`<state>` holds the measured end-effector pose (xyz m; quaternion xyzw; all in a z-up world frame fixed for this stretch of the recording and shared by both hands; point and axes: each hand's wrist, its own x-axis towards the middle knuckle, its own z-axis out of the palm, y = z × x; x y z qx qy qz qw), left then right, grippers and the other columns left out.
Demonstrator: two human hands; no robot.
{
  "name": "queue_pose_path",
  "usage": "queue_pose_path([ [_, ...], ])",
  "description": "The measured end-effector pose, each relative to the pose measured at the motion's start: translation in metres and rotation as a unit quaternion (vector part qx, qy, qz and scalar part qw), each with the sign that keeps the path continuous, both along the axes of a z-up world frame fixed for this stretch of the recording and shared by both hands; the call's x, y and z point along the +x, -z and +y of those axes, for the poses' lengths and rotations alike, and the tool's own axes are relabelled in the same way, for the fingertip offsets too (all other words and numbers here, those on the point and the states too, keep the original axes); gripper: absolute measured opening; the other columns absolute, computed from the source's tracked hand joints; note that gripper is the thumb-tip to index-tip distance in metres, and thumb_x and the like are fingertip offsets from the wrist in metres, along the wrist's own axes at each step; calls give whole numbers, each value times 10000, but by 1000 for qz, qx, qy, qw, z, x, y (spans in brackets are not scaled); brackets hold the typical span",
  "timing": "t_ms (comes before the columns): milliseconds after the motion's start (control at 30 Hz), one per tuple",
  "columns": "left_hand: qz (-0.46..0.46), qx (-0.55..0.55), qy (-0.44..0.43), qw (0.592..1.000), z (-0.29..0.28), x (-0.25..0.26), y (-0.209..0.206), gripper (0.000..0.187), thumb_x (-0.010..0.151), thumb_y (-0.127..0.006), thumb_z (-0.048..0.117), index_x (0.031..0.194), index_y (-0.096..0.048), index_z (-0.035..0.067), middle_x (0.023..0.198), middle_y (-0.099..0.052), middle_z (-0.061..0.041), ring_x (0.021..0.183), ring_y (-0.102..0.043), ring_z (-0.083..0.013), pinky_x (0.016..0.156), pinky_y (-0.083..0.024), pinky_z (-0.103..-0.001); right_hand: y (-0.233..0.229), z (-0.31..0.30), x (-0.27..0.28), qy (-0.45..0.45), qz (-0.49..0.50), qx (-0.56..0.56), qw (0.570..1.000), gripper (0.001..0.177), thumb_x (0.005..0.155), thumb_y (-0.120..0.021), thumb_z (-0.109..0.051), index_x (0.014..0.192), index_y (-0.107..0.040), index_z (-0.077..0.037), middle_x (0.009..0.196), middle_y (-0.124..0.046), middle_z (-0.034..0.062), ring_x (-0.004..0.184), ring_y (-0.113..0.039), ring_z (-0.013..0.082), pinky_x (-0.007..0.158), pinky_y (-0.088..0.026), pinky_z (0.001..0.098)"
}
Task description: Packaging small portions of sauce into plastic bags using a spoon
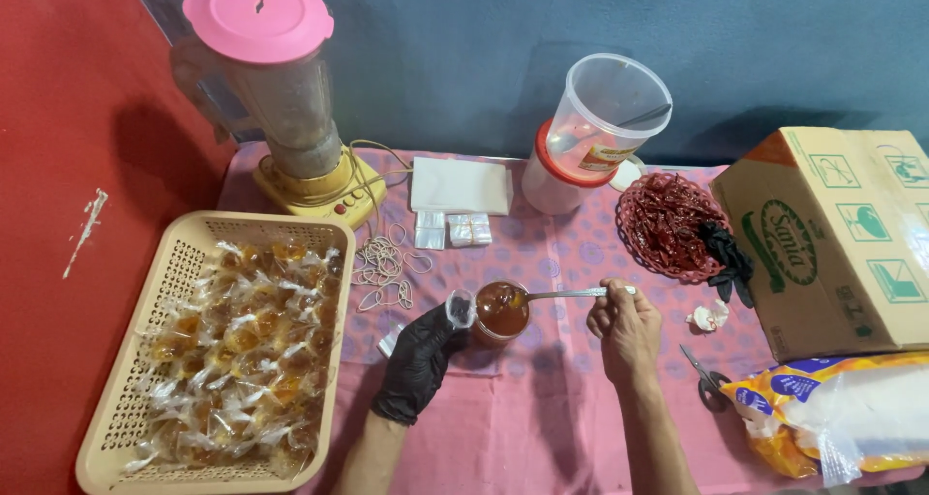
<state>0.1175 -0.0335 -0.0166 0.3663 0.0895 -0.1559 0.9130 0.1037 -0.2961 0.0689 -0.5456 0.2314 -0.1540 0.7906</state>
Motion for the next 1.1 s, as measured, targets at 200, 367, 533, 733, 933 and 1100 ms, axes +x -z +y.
queue_pose_path([
  [200, -26, 5, -4, 1000, -1, 0, 3, 306, 906, -724, 90, 1200, -755, 11, 1080, -764, -73, 836, -657, -158, 718, -577, -317, -11, -1, 2, 6, -11, 2, 1000, 164, 1088, -549, -146, 1006, -642, -38, 647, -504, 15, 484, -378, 82, 424, -295, 234],
  [367, -4, 9, 2, 1000, 1, -3, -13, 320, 914, -715, 127, 1210, -756, 13, 1096, -765, -79, 857, -679, -184, 730, -584, -336, -14, 1, 5, 17, -18, 4, 1000, 165, 1081, -534, -109, 983, -636, -25, 641, -475, 37, 479, -354, 94, 420, -267, 245],
  [533, -24, 12, 6, 1000, 2, -2, -7, 374, 934, -678, 136, 1282, -720, 5, 1178, -757, -102, 910, -690, -194, 756, -589, -344, -7, -1, 6, 16, -17, 5, 1000, 169, 1074, -544, -109, 978, -654, -23, 647, -498, 46, 476, -351, 92, 425, -258, 245],
  [733, -25, 13, 6, 1000, 3, -2, -14, 361, 944, -664, 122, 1285, -720, 15, 1176, -760, -108, 913, -702, -216, 758, -593, -354, -13, 1, 5, 16, -20, -2, 1000, 168, 1073, -542, -114, 977, -647, -25, 646, -494, 46, 477, -344, 94, 425, -258, 250],
  [933, -29, 6, 4, 1000, 2, -2, -12, 358, 951, -661, 152, 1274, -726, 10, 1153, -764, -111, 911, -709, -227, 762, -596, -369, -13, -1, 4, 14, -22, -2, 1000, 175, 1083, -544, -117, 981, -652, -25, 654, -510, 43, 480, -366, 90, 416, -279, 239],
  [1100, -12, 14, -3, 1000, 1, -1, -7, 346, 928, -684, 127, 1252, -742, 19, 1110, -772, -105, 874, -707, -232, 751, -596, -375, -13, -2, 2, 13, -20, -3, 1000, 171, 1085, -537, -111, 990, -651, -27, 660, -529, 43, 480, -381, 89, 409, -295, 238],
])
